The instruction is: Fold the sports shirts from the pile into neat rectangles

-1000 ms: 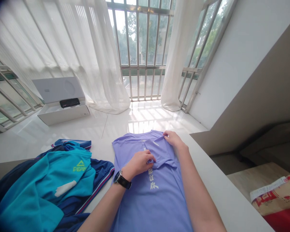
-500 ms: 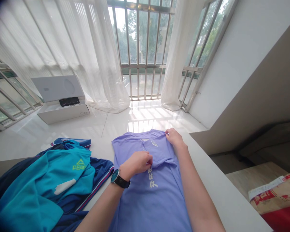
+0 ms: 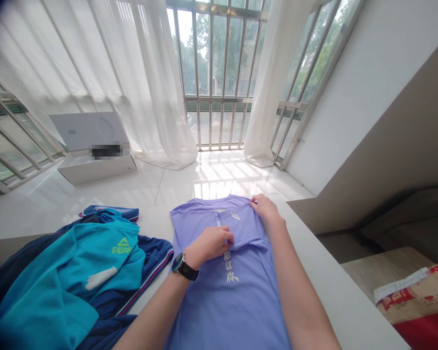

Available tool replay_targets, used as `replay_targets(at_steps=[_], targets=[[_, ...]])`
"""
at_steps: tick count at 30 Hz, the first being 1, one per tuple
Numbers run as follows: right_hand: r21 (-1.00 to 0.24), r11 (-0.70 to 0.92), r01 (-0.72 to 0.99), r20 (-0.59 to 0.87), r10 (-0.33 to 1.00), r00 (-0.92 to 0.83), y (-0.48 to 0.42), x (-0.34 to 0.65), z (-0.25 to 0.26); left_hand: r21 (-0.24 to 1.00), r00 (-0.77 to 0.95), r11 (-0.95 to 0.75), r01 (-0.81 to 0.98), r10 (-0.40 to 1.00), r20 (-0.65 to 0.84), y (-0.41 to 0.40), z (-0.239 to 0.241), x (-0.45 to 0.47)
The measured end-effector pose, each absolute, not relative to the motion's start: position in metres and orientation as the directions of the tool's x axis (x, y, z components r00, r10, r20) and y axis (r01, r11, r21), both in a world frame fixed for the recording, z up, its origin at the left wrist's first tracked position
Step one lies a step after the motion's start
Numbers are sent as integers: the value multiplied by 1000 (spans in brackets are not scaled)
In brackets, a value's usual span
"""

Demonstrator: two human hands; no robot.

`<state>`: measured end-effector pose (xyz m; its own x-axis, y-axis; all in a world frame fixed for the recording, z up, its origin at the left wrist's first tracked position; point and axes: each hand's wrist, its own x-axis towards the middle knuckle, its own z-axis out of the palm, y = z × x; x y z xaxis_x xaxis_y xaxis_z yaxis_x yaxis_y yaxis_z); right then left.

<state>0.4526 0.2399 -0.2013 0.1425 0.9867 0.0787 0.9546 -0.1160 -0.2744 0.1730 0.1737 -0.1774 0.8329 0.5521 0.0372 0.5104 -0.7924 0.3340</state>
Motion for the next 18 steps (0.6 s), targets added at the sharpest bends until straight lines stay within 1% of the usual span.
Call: replay_targets(at_steps=[7, 11, 15, 18], targets=[[-254, -194, 948, 127, 965, 231, 239, 447, -195, 301, 821, -795, 527, 567, 60, 172, -176, 173], [-254, -204, 946, 179, 951, 253, 227, 438, -178, 314, 777, -751, 580, 626, 60, 171, -178, 174], [-271, -186, 944, 242, 936, 254, 176, 427, -168, 344, 760, -728, 593, 647, 61, 172, -180, 174], [-304, -103, 947, 206, 964, 171, 118, 416, -175, 363, 761, -727, 583, 645, 69, 173, -182, 174]])
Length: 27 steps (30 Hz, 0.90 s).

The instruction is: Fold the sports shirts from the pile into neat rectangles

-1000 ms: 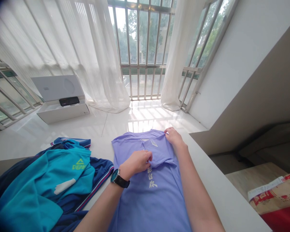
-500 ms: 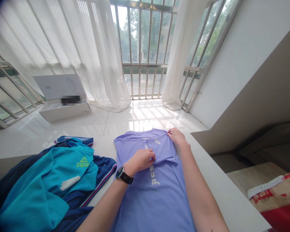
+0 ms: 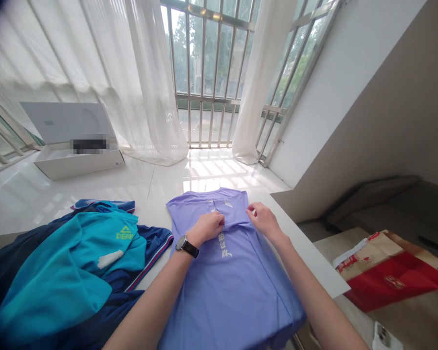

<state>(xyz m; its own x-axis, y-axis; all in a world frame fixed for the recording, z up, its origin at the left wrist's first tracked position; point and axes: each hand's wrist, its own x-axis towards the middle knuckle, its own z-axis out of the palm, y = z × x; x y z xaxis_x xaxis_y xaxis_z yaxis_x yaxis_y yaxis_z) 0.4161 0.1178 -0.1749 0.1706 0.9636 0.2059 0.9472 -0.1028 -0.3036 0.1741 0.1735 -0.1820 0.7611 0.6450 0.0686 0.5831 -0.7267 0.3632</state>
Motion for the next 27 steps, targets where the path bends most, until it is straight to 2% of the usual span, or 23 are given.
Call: replay_targets(at_steps=[4, 10, 13, 18, 27], targets=[[-301, -102, 948, 157, 975, 155, 54, 402, -193, 388, 754, -716, 580, 652, 77, 175, -184, 173], [-177, -90, 980, 235, 963, 131, 21, 390, -197, 401, 715, -680, 614, 694, 82, 179, -184, 170], [-139, -87, 986, 211, 971, 115, 16, 387, -194, 400, 691, -662, 634, 717, 93, 180, -185, 170], [-135, -82, 987, 163, 981, 104, 14, 385, -192, 404, 701, -672, 621, 706, 97, 179, -191, 172], [-147, -114, 983, 190, 972, 141, 5, 396, -184, 415, 689, -659, 627, 718, 100, 178, -194, 175]])
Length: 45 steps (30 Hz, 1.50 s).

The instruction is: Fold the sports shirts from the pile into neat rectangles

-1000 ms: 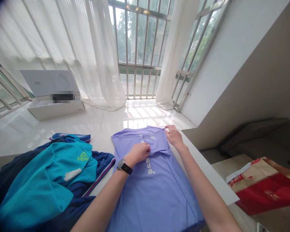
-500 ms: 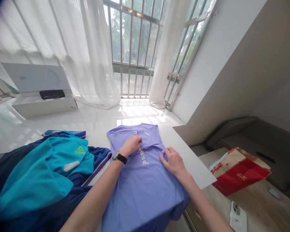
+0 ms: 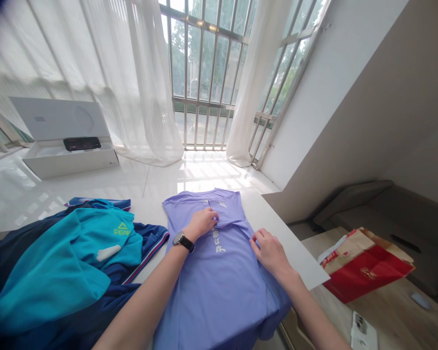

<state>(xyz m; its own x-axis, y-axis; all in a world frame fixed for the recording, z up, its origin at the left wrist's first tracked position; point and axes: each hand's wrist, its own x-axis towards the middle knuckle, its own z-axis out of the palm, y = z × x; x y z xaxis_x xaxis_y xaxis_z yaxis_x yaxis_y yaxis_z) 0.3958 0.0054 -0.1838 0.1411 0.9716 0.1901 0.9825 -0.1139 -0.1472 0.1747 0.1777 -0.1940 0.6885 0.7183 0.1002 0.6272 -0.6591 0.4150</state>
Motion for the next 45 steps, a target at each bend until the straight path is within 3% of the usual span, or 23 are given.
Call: replay_targets(at_steps=[4, 16, 23, 33, 45], targets=[[-168, -118, 979, 185, 971, 149, 10, 391, -176, 429, 673, -643, 635, 732, 101, 176, -194, 176], [-536, -10, 844, 384, 888, 254, 106, 344, -187, 508, 555, -490, 708, 831, 28, 208, -177, 185], [-549, -83, 832, 350, 881, 319, 112, 362, -204, 590, 503, -422, 688, 864, 32, 228, -186, 203], [-567, -136, 812, 320, 872, 370, 112, 367, -199, 746, 532, -440, 500, 835, 136, 231, -191, 208], [-577, -121, 808, 336, 867, 369, 111, 367, -200, 872, 624, -321, 370, 781, 23, 228, -190, 208]])
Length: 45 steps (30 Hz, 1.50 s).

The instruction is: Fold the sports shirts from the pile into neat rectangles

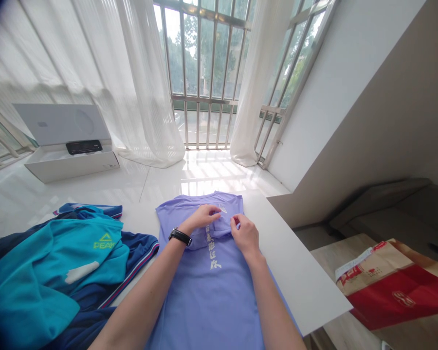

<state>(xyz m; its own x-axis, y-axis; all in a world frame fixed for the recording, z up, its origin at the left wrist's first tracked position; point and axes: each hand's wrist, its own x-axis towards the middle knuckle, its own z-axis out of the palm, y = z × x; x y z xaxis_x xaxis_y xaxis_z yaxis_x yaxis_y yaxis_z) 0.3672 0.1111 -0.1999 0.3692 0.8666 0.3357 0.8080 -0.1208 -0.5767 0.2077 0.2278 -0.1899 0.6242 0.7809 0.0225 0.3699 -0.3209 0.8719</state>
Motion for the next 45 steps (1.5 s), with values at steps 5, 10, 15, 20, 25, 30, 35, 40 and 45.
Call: replay_targets(at_steps=[5, 10, 15, 20, 25, 30, 35, 40, 45], targets=[[-567, -134, 813, 345, 857, 382, 111, 369, -199, 960, 559, -164, 225, 829, 11, 228, -198, 211], [-553, -168, 816, 324, 859, 397, 110, 374, -199, 981, 502, -84, 175, 865, -15, 230, -205, 210], [-546, -193, 815, 307, 859, 409, 110, 382, -200, 951, 632, -147, 271, 772, -61, 228, -202, 208], [-545, -258, 797, 282, 840, 464, 110, 392, -202, 913, 676, -269, 308, 737, -11, 223, -194, 211], [-525, -367, 768, 231, 807, 544, 110, 408, -207, 906, 692, -284, 314, 721, -14, 219, -184, 208], [-512, -428, 744, 179, 794, 581, 109, 430, -214, 895, 710, -250, 368, 698, -97, 221, -178, 198], [-483, -414, 771, 96, 851, 517, 124, 442, -217, 861, 723, -273, 430, 675, -147, 224, -182, 198], [-449, -414, 792, 50, 873, 485, 160, 442, -215, 823, 711, -319, 470, 689, -139, 224, -190, 202], [-397, -412, 821, 74, 877, 475, 185, 438, -216, 797, 700, -352, 490, 704, -119, 222, -191, 201]])
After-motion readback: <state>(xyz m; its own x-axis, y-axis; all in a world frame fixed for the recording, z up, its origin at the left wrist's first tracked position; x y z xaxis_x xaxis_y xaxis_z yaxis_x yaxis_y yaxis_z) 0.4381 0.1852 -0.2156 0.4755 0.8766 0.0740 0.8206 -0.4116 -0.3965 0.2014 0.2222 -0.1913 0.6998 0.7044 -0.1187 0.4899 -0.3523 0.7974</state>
